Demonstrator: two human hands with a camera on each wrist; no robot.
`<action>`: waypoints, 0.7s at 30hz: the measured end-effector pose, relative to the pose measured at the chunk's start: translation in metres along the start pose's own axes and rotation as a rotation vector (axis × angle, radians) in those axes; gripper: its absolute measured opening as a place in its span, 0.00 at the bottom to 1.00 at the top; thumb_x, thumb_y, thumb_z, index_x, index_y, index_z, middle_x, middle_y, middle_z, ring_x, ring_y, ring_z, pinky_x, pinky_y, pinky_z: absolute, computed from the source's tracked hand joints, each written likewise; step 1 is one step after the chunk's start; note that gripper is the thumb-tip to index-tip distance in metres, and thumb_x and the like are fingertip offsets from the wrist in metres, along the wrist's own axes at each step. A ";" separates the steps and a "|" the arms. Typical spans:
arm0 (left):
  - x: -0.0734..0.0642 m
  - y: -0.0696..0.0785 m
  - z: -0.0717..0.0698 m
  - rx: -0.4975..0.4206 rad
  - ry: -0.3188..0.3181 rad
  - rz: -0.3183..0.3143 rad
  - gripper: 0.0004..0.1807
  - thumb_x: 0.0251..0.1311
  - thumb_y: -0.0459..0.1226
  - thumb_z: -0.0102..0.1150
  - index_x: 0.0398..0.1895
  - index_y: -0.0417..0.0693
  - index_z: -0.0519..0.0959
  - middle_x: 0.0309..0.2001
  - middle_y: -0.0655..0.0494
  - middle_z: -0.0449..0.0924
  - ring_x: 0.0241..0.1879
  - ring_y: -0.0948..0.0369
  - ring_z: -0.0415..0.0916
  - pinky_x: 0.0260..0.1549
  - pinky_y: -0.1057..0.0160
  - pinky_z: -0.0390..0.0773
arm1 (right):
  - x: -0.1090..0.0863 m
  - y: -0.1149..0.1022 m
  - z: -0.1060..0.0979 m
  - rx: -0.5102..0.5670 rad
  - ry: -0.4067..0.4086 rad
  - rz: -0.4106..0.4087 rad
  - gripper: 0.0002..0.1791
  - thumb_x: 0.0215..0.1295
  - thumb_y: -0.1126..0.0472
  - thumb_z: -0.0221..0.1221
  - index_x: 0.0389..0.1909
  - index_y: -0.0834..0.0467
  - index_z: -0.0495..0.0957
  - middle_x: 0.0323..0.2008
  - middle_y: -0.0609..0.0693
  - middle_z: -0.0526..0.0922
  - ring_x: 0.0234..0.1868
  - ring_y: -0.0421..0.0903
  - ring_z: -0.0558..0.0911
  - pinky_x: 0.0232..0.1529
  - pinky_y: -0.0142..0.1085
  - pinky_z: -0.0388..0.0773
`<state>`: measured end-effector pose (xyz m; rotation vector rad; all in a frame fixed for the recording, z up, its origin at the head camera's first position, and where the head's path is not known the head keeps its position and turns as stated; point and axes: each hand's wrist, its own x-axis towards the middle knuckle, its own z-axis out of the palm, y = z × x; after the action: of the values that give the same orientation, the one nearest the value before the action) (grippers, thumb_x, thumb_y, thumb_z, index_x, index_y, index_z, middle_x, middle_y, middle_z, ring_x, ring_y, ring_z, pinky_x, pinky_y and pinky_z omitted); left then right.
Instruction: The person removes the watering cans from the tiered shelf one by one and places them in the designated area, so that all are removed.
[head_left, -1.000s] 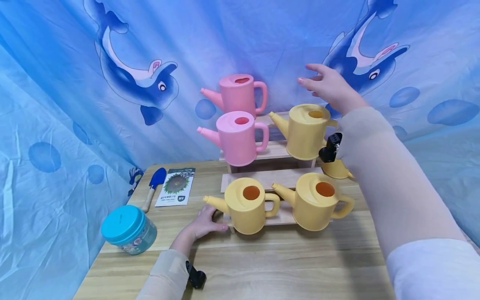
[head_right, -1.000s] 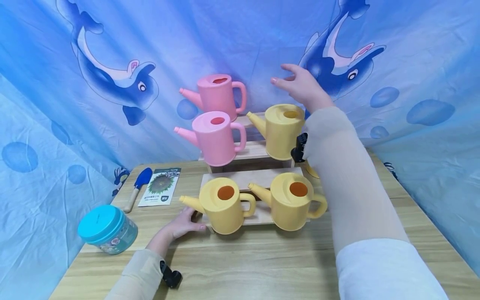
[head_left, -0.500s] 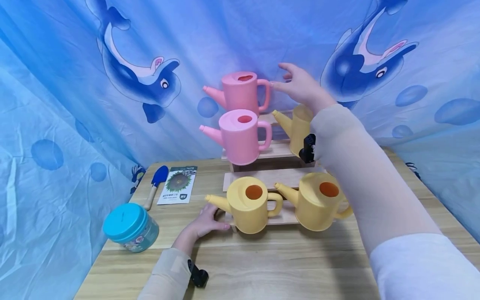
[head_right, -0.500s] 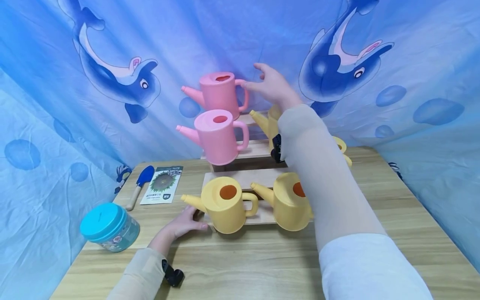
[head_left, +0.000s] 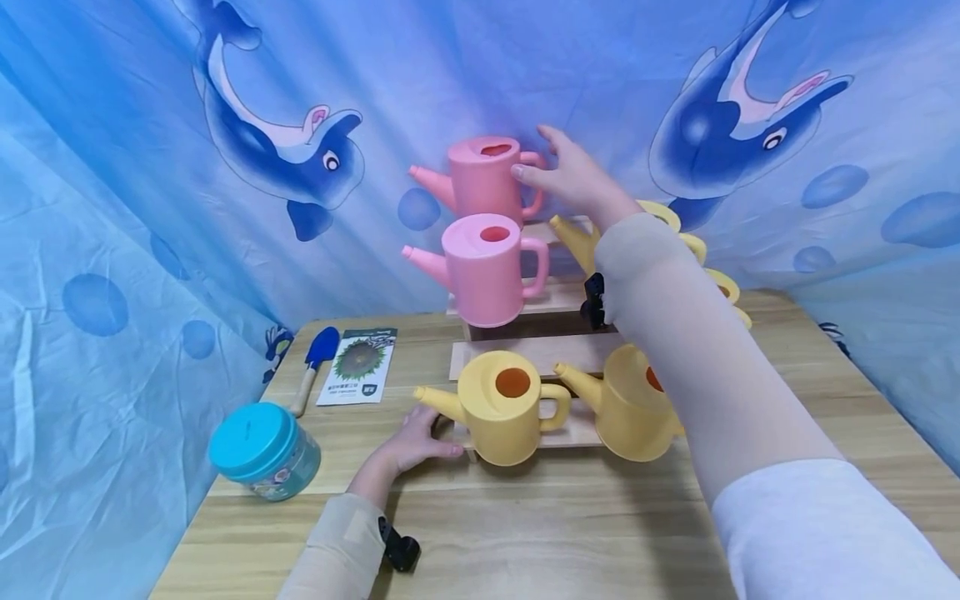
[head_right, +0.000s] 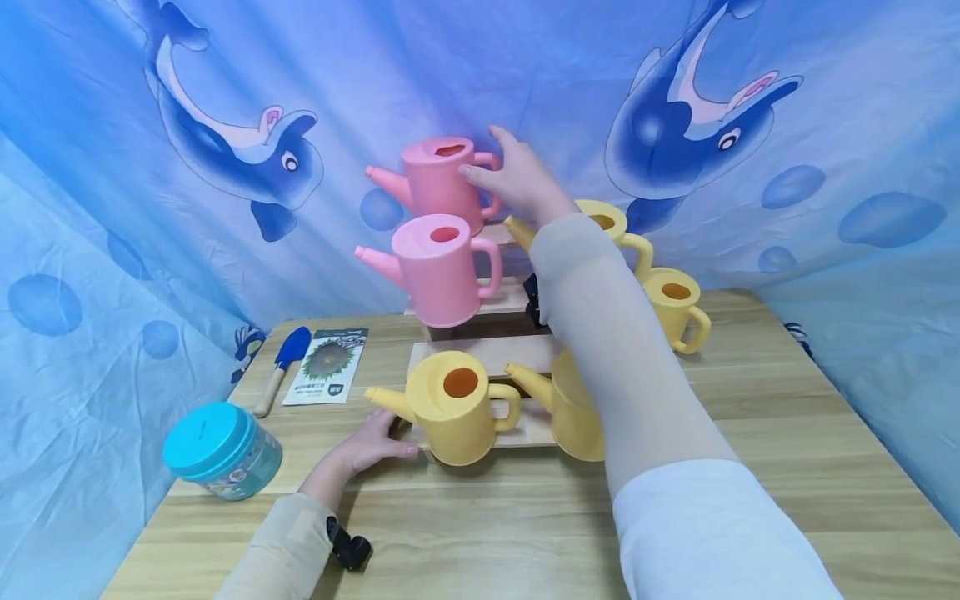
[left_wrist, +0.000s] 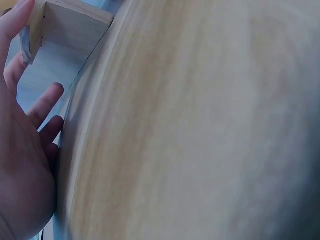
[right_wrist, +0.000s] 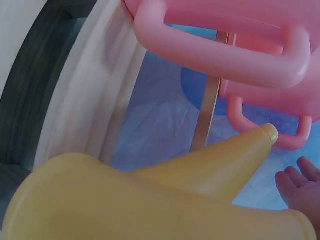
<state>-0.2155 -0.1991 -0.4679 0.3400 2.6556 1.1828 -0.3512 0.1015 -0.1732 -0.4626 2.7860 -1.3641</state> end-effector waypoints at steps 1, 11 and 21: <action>0.000 0.001 0.000 -0.002 -0.001 0.000 0.45 0.38 0.55 0.72 0.64 0.59 0.67 0.68 0.47 0.57 0.69 0.48 0.46 0.64 0.39 0.36 | 0.000 -0.001 0.000 0.009 -0.007 -0.003 0.48 0.60 0.37 0.54 0.73 0.38 0.35 0.73 0.46 0.46 0.72 0.47 0.49 0.68 0.49 0.51; 0.000 0.001 0.000 -0.016 -0.024 -0.018 0.49 0.37 0.55 0.72 0.67 0.56 0.64 0.69 0.42 0.54 0.68 0.44 0.45 0.63 0.37 0.42 | 0.009 -0.001 0.012 0.056 0.005 0.003 0.46 0.60 0.36 0.54 0.73 0.36 0.39 0.71 0.45 0.51 0.69 0.46 0.55 0.63 0.46 0.63; -0.004 0.001 -0.005 -0.039 -0.023 -0.023 0.50 0.37 0.56 0.72 0.68 0.56 0.63 0.69 0.42 0.55 0.67 0.43 0.46 0.63 0.38 0.46 | 0.014 -0.004 0.021 0.141 0.039 0.048 0.41 0.58 0.34 0.54 0.70 0.29 0.46 0.69 0.45 0.49 0.67 0.45 0.58 0.60 0.48 0.65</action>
<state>-0.2133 -0.2026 -0.4634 0.3134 2.6054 1.2150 -0.3604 0.0791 -0.1820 -0.3659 2.6875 -1.5613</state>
